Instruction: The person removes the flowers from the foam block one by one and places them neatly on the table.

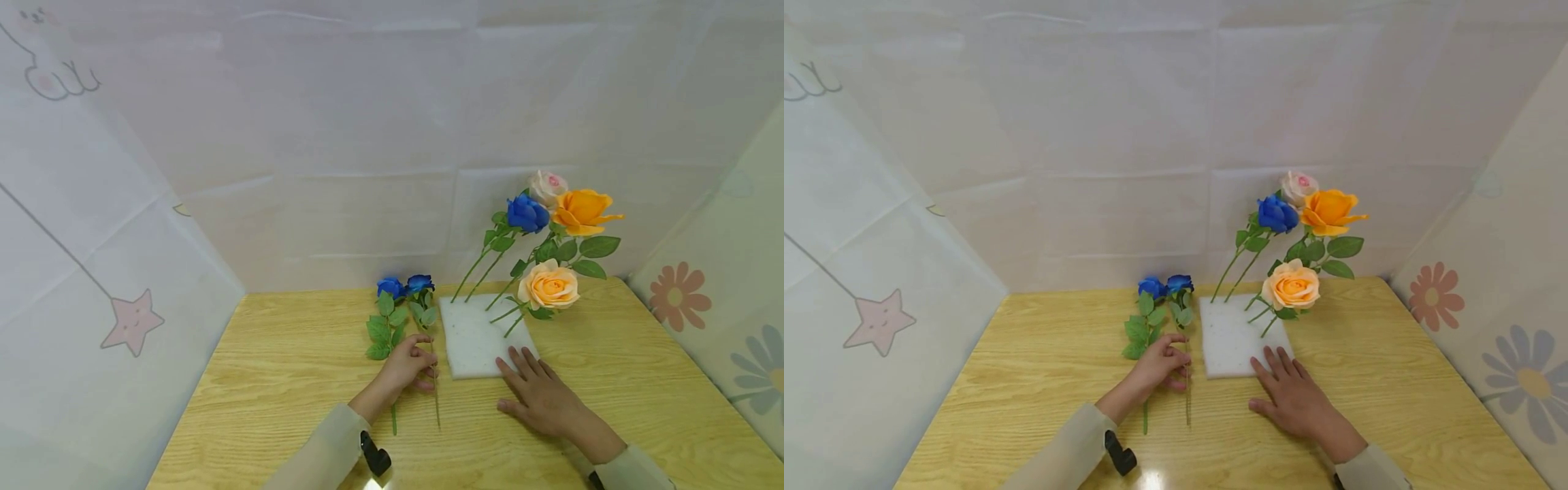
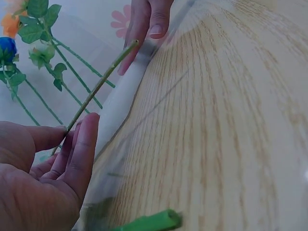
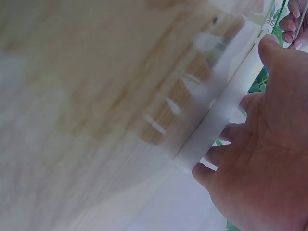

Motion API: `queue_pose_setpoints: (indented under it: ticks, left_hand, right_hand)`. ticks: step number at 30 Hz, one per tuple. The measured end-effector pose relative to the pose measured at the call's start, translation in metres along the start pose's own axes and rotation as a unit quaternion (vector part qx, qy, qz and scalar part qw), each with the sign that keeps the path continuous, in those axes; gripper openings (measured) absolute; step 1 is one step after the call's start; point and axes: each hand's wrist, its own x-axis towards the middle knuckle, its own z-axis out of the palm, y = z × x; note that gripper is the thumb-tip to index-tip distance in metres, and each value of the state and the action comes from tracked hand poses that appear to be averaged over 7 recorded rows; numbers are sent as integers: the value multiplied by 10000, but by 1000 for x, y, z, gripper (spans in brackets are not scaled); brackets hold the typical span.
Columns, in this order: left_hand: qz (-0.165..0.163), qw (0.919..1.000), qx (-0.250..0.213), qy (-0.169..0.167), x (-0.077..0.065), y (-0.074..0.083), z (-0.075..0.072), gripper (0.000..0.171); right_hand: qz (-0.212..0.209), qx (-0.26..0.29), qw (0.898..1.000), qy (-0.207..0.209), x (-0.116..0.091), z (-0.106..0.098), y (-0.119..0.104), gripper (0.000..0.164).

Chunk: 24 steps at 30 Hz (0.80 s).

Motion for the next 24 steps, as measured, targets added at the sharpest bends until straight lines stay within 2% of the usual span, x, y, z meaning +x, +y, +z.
queue_pose_setpoints:
  ticks: [13,18,24]
  left_hand:
    - [-147,9998,55,77,0,-2,0,60]
    - [-151,9994,292,72,-2,1,1,56]
    - [-204,9963,826,101,-6,5,2,48]
  right_hand:
    - [-3,-8,10000,22,0,-2,-2,74]
    - [1,-37,10000,21,0,-1,-1,74]
    - [-91,20,9998,162,0,1,0,74]
